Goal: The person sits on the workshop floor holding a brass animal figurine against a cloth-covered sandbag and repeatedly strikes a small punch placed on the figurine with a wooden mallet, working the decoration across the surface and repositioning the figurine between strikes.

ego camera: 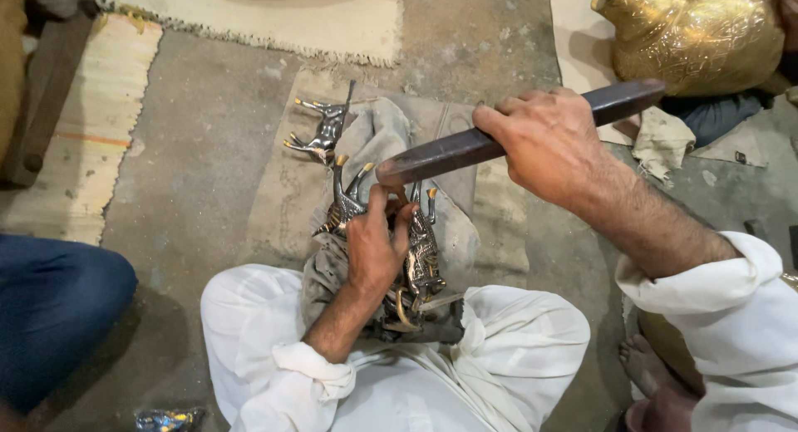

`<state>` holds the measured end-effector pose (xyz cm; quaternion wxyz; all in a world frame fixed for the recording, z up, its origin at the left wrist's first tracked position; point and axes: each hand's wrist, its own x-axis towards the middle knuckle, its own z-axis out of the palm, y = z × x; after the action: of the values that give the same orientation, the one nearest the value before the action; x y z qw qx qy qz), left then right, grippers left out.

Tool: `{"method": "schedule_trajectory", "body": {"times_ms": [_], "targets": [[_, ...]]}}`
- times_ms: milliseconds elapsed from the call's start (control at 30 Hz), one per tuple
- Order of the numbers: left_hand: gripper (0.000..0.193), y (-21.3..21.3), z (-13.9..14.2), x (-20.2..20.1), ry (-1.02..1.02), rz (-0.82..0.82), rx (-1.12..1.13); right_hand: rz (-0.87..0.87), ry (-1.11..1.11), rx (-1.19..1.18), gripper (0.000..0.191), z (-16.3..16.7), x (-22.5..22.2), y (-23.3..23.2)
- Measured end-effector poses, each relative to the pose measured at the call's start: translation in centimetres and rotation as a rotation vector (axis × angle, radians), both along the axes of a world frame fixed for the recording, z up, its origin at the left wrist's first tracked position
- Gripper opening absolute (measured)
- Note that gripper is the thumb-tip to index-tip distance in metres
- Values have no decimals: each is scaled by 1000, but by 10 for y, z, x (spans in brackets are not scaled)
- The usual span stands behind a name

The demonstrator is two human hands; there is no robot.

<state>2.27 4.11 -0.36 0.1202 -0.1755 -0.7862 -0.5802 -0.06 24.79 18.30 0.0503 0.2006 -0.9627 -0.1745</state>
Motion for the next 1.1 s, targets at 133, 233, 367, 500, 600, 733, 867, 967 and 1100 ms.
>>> {"method": "schedule_trajectory", "body": {"times_ms": [133, 233, 367, 500, 600, 733, 867, 967, 1100], "targets": [[30, 0, 2, 3, -52, -42, 22, 2, 102, -249, 26, 4, 4, 5], [29, -1, 3, 2, -73, -30, 6, -62, 29, -246, 25, 4, 2, 7], [29, 0, 0, 3, -6, 0, 12, 21, 30, -58, 29, -3, -1, 7], [25, 1, -5, 8, 14, -14, 52, 67, 20, 141, 35, -6, -3, 6], [29, 2, -6, 8, -57, 0, 55, 82, 76, 55, 18, -2, -3, 3], [29, 1, -2, 7, -127, 4, 52, 27, 10, -18, 28, 6, -1, -3], [30, 0, 3, 8, -114, 10, 45, -8, 29, 4, 29, 6, -2, -7], [25, 0, 3, 14, -22, 17, 82, 22, -42, 77, 29, 3, -4, -6], [23, 3, -1, 16, 33, 19, 175, 58, 62, 90, 16, 4, -3, -4]]}}
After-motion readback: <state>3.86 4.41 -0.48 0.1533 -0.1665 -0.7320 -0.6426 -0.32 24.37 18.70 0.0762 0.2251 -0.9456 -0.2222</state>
